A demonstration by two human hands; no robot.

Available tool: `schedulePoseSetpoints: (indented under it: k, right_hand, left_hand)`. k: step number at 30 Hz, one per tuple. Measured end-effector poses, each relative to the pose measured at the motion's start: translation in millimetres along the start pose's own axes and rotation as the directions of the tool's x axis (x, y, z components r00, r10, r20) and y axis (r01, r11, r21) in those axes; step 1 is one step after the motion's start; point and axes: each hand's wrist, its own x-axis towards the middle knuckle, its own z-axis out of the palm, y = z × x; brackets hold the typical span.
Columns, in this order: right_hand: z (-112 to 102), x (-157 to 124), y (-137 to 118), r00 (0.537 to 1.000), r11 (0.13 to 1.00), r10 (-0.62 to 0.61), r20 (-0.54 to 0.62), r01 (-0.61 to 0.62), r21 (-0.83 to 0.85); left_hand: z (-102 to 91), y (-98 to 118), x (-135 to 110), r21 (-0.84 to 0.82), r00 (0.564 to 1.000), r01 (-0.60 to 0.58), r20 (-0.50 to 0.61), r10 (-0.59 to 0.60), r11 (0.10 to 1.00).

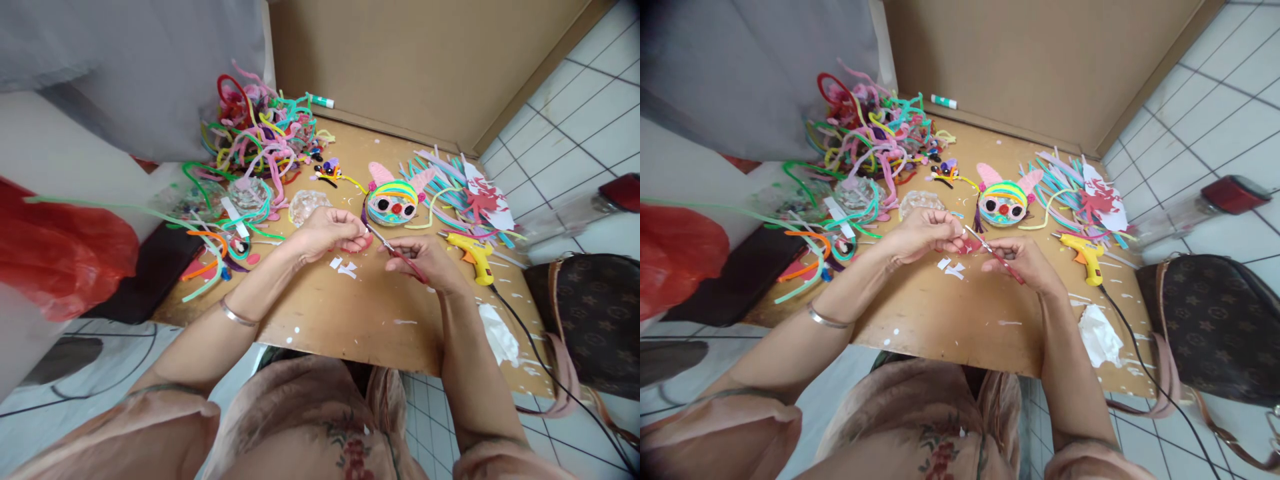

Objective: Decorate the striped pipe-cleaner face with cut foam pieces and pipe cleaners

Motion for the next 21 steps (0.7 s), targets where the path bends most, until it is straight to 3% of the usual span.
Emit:
schedulePoseSetpoints:
  k: [3,6,13,18,21]
  right_hand:
    - [3,2,3,0.990,1.000,-0.021,-0.137,0.018,-0.022]
    - [11,7,10,0.970,0.980,-0.089,-0.226,0.046,-0.192]
    - [48,11,15,0.957,0.820,-0.265,-0.117,0.160,-0.550]
    - [56,12,15,0.944,0.790,-0.328,0.021,0.286,-0.543]
    - [52,13,17,0.928,0.800,-0.373,-0.017,0.312,-0.513]
  left_hand:
    - [-2.3,3,1,-0.018,0.997,-0.051,-0.066,0.050,0.999]
    - [-4.9,6,3,-0.035,0.984,-0.118,-0.139,0.112,0.992]
    - [-2.7,0,4,-0.043,0.986,-0.138,-0.100,0.133,0.989]
    - [-3.5,-8,6,0.010,0.990,-0.139,-0.018,0.139,0.990]
    - [-4.2,-11,6,0.073,0.987,-0.160,0.019,0.160,0.984]
